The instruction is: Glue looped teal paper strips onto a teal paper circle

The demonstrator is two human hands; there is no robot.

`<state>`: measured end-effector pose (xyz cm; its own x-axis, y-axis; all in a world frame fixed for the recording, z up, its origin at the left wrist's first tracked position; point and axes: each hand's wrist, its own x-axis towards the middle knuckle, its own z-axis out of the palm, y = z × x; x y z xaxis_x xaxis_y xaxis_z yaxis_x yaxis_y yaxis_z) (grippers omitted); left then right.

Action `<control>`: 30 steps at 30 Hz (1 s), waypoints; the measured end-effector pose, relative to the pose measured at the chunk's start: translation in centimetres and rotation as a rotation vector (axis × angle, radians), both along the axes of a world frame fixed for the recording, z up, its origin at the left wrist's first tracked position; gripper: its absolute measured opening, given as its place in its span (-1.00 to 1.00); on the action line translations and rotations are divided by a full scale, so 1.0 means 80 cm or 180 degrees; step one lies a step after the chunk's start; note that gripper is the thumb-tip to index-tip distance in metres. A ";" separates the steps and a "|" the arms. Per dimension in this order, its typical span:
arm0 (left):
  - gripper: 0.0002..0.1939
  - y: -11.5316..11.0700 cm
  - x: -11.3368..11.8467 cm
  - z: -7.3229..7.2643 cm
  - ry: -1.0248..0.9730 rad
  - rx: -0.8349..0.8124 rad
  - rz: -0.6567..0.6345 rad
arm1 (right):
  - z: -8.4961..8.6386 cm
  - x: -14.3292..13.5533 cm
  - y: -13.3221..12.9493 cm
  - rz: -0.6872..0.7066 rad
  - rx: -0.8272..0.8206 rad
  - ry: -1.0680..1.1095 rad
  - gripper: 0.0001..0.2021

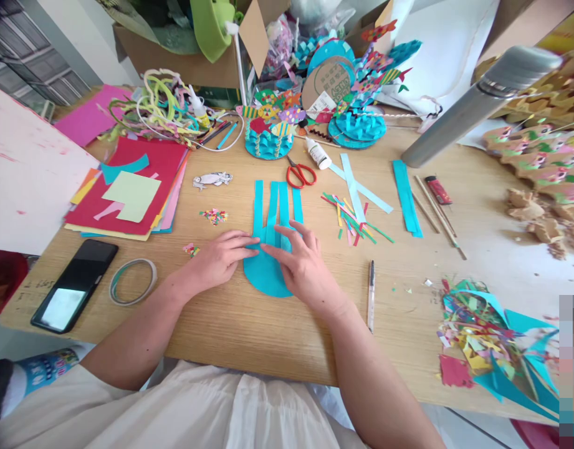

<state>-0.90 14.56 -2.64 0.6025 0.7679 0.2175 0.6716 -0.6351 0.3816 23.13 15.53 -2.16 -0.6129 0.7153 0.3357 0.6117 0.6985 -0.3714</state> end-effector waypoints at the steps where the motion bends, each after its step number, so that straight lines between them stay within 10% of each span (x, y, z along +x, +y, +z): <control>1: -0.59 0.000 0.000 0.000 -0.0005 -0.0005 -0.0008 | 0.004 0.004 0.003 -0.0101 0.0041 0.0167 -0.55; 9: -0.63 0.001 -0.002 -0.002 -0.0087 -0.0043 -0.0021 | 0.029 0.054 0.009 -0.1436 -0.0198 0.1329 -0.67; 18: -0.62 0.003 -0.002 -0.005 -0.0150 -0.0018 -0.0069 | 0.017 0.068 0.010 -0.0764 -0.0202 0.0614 -0.74; 30: -0.61 0.005 -0.004 -0.004 -0.0113 0.0019 -0.0131 | -0.013 0.054 0.013 -0.1017 -0.0064 0.0836 -0.73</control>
<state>-1.19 14.97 -2.93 0.6253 0.7413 0.2439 0.6311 -0.6642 0.4008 27.47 16.53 -3.17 -0.2544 0.8637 0.4351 0.6792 0.4798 -0.5554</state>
